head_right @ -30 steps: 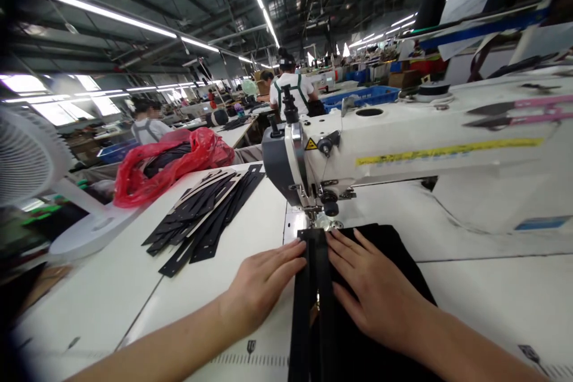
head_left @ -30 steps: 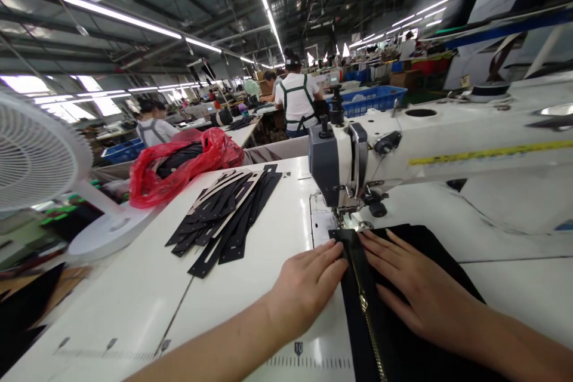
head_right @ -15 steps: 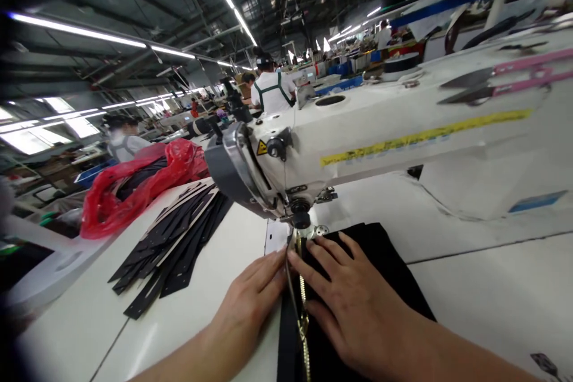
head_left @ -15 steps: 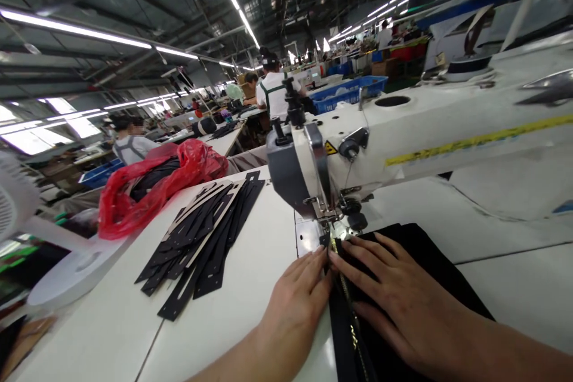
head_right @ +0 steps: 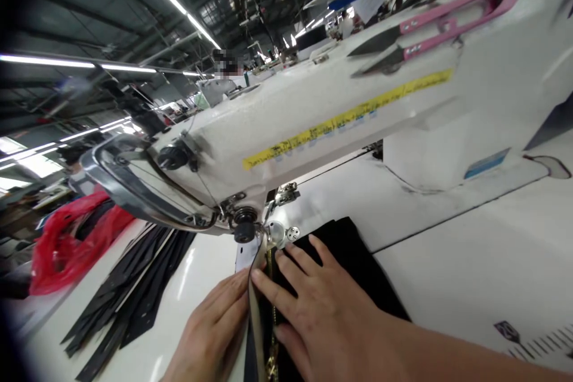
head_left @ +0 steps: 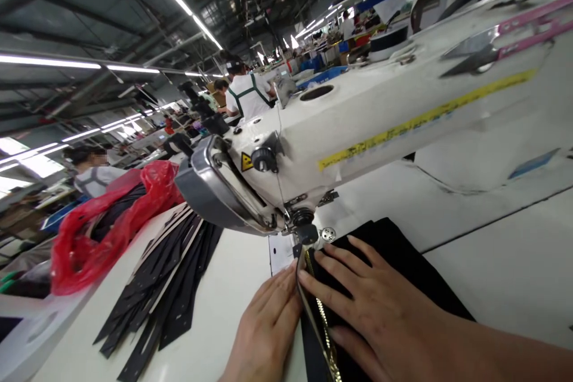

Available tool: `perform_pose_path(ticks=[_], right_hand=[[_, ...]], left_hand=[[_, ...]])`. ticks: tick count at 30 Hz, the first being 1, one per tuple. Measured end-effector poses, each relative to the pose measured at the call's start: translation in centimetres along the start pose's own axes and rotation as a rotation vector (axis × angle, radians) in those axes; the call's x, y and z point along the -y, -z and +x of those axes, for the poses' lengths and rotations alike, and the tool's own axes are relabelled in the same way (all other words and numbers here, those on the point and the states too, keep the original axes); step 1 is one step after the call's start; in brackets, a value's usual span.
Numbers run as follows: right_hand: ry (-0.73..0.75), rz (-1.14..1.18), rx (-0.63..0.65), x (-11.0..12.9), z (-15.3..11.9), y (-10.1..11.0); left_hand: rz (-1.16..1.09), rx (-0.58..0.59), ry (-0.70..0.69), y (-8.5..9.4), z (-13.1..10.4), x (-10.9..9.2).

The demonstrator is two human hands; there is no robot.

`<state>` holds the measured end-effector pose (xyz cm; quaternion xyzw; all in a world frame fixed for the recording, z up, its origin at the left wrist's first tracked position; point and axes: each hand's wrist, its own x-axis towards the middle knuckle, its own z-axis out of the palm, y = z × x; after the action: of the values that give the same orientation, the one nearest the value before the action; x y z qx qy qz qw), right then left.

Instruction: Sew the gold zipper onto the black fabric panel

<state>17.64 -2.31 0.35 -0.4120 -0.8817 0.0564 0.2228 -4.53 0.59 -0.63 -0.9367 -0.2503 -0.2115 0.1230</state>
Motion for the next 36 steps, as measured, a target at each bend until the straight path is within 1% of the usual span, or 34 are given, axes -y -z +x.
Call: perform_pose_path(ticks=[6, 11, 14, 17, 21, 25, 29, 31, 36], right_hand=[[0.008, 0.011, -0.016, 0.1, -0.1, 0.1], [0.045, -0.12, -0.044, 0.3, -0.4, -0.7], [0.11, -0.233, -0.082, 0.2, -0.6, -1.0], [0.183, -0.327, -0.108, -0.2, -0.7, -1.2], [0.234, -0.365, -0.145, -0.8, -0.6, -1.3], [0.28, -0.381, -0.156, -1.2, -0.7, -1.3], [0.299, -0.406, -0.138, -1.5, -0.4, -1.1], [0.305, -0.425, -0.134, -1.8, 0.1, -0.9], [0.325, -0.491, -0.13, -2.7, 1.6, -0.7]], left_hand=[[0.016, 0.094, -0.009, 0.6, 0.9, -0.2], [0.0, 0.102, 0.011, 0.8, 1.2, -0.8], [-0.016, 0.118, 0.043, 0.8, 1.3, -1.1], [0.0, 0.089, 0.078, 0.6, 1.5, -1.5], [0.058, -0.006, 0.133, 0.1, 1.6, -1.8], [0.092, -0.095, 0.118, -0.7, 1.5, -1.9], [0.106, -0.133, 0.121, -1.1, 1.6, -1.8], [0.101, -0.128, 0.135, -1.3, 1.9, -1.5], [0.018, -0.042, 0.189, -1.6, 3.1, -0.4]])
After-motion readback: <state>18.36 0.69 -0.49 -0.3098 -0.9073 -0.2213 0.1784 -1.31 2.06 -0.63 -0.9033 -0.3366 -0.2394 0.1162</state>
